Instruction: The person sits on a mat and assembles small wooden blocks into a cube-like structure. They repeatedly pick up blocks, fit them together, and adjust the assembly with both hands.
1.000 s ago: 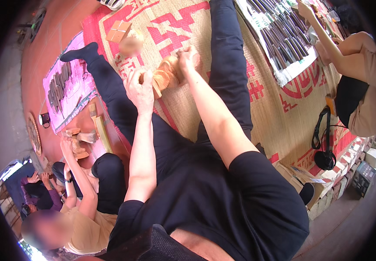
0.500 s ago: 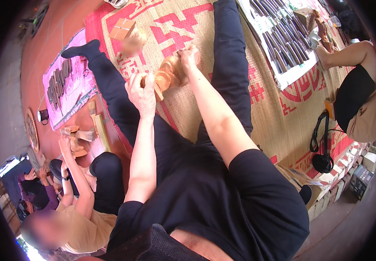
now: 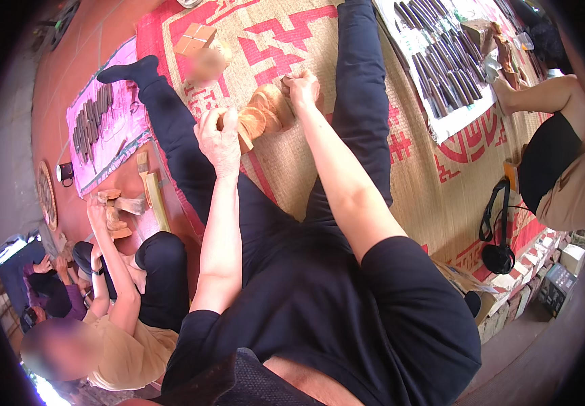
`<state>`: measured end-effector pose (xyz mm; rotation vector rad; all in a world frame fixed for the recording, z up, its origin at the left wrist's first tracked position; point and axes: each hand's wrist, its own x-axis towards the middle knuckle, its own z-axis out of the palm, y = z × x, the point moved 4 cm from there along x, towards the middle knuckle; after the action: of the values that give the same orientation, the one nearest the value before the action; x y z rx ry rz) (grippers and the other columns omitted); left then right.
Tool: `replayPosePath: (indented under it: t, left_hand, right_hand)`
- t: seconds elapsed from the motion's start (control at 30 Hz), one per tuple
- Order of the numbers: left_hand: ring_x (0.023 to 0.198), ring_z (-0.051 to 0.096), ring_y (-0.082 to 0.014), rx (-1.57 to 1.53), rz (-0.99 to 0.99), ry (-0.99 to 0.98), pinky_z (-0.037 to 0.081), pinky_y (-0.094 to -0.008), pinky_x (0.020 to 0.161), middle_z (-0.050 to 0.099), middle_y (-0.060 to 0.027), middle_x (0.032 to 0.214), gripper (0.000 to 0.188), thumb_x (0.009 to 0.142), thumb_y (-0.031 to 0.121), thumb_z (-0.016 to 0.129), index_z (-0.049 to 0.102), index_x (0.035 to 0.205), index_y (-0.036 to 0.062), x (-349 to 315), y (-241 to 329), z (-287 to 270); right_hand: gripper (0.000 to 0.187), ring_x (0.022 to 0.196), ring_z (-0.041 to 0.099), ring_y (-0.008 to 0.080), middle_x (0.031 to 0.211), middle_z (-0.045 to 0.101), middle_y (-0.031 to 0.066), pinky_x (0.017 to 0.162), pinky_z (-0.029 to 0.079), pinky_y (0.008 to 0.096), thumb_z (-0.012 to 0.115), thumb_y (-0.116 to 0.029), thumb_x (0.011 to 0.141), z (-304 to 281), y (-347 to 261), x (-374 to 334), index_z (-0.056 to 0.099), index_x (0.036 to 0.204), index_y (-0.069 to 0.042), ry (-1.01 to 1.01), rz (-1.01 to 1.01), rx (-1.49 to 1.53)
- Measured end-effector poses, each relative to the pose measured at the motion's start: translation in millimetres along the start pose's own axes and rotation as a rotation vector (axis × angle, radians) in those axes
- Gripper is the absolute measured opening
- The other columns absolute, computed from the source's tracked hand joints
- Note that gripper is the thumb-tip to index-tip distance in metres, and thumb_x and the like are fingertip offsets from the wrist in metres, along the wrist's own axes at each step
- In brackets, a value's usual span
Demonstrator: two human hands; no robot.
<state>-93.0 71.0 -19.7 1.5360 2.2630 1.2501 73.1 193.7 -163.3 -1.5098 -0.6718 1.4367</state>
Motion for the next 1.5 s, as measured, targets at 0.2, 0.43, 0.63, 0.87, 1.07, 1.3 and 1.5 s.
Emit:
replayPosePath:
  t: [0.2, 0.43, 0.63, 0.87, 1.07, 1.3, 1.5]
  left_hand:
    - [0.086, 0.054, -0.0266, -0.001, -0.047, -0.030, 0.043, -0.0371, 0.083, 0.064, -0.0042, 0.088, 0.021, 0.084, 0.029, 0.068, 0.066, 0.085, 0.0088, 2, -4, 3]
    - [0.087, 0.054, -0.0270, -0.008, -0.035, 0.006, 0.043, -0.0377, 0.083, 0.064, -0.0043, 0.089, 0.023, 0.084, 0.032, 0.069, 0.068, 0.087, 0.0091, 4, -3, 5]
    - [0.092, 0.055, -0.0281, -0.071, -0.135, 0.001, 0.044, -0.0391, 0.085, 0.066, -0.0043, 0.093, 0.023, 0.082, 0.029, 0.071, 0.068, 0.089, 0.0078, 6, -16, 1]
    - [0.091, 0.054, -0.0275, -0.137, -0.175, 0.007, 0.045, -0.0397, 0.083, 0.065, -0.0034, 0.092, 0.020, 0.083, 0.027, 0.070, 0.067, 0.087, 0.0079, 3, -21, -1]
    - [0.086, 0.055, -0.0296, -0.038, -0.051, 0.036, 0.044, -0.0403, 0.082, 0.064, -0.0050, 0.088, 0.019, 0.082, 0.026, 0.071, 0.067, 0.085, 0.0081, -1, -8, 3]
    - [0.087, 0.056, -0.0296, -0.014, 0.023, -0.009, 0.045, -0.0407, 0.081, 0.064, -0.0055, 0.088, 0.022, 0.078, 0.028, 0.074, 0.067, 0.084, 0.0085, 13, 10, 10]
    - [0.087, 0.056, -0.0274, -0.007, -0.035, 0.014, 0.045, -0.0383, 0.083, 0.065, -0.0036, 0.087, 0.022, 0.080, 0.030, 0.072, 0.069, 0.086, 0.0092, 9, -4, 6]
  right_hand:
    - [0.016, 0.070, 0.059, 0.0098, 0.076, 0.066, 0.0055, 0.064, 0.049, 0.0263, 0.075, -0.007, 0.081, 0, 10, -44, 0.061, 0.078, -0.002, -0.057, -0.292, -0.344]
    - [0.022, 0.068, 0.063, 0.0181, 0.069, 0.067, 0.0076, 0.068, 0.049, 0.0344, 0.078, -0.015, 0.076, -5, 15, -8, 0.061, 0.078, -0.001, 0.103, -0.045, -0.202]
    - [0.022, 0.066, 0.056, 0.0095, 0.075, 0.063, 0.0033, 0.061, 0.045, 0.0233, 0.075, -0.005, 0.080, -8, 8, -35, 0.053, 0.076, -0.006, -0.029, -0.302, -0.075]
    - [0.017, 0.073, 0.057, 0.0139, 0.073, 0.062, 0.0040, 0.070, 0.047, 0.0294, 0.075, -0.011, 0.079, 6, 9, -42, 0.060, 0.078, -0.002, -0.145, -0.247, 0.061]
    - [0.019, 0.072, 0.059, 0.0147, 0.075, 0.065, 0.0074, 0.069, 0.049, 0.0314, 0.077, -0.008, 0.075, 10, 13, -33, 0.059, 0.077, -0.002, -0.057, -0.132, -0.053]
    - [0.017, 0.071, 0.061, 0.0152, 0.079, 0.066, 0.0077, 0.069, 0.049, 0.0303, 0.074, -0.002, 0.075, -5, 42, -5, 0.057, 0.076, -0.001, 0.123, -0.132, 0.240]
    - [0.016, 0.076, 0.062, 0.0125, 0.082, 0.065, 0.0048, 0.074, 0.049, 0.0257, 0.067, 0.003, 0.085, -9, 13, -40, 0.053, 0.081, -0.006, 0.068, 0.138, 0.386]
